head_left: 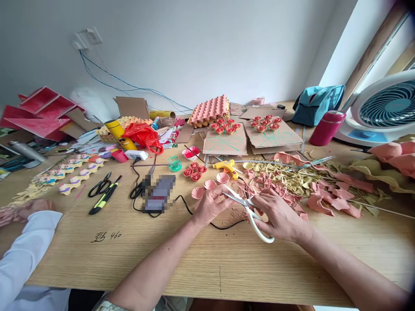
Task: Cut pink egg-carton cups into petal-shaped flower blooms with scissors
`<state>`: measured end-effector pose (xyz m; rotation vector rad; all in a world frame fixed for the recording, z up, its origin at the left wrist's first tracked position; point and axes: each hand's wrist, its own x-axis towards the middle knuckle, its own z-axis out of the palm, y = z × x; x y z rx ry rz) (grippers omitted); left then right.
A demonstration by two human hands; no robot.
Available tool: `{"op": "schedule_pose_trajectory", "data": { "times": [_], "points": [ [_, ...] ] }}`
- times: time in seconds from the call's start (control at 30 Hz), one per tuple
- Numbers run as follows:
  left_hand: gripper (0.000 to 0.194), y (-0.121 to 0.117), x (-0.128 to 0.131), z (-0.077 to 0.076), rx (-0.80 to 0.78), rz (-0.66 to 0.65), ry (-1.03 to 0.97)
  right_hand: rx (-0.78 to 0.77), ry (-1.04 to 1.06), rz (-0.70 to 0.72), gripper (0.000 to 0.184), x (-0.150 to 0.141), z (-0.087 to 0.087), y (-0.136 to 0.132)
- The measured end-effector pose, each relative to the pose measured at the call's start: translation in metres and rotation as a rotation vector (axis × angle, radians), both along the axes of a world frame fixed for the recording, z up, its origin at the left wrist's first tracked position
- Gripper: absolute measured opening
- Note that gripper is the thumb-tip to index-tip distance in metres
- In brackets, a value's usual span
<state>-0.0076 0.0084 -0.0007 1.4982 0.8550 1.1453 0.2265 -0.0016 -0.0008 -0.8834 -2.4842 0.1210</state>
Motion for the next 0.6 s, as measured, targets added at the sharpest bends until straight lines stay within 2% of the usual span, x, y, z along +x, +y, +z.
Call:
{"op": "schedule_pose_trajectory", "data": {
  "times": [0.37, 0.6],
  "points": [
    [0.029, 0.0025, -0.0020, -0.0034, -0.095, -0.046, -0.026, -0.004, -0.015, 0.028, 0.028, 0.0023, -0.0036, 0.0019],
    [0.023, 0.0055, -0.0043, -0.0037, -0.109, -0.080, 0.003, -0.016, -0.030, 0.043, 0.025, 0.0050, -0.0087, 0.0041]
  ]
}}
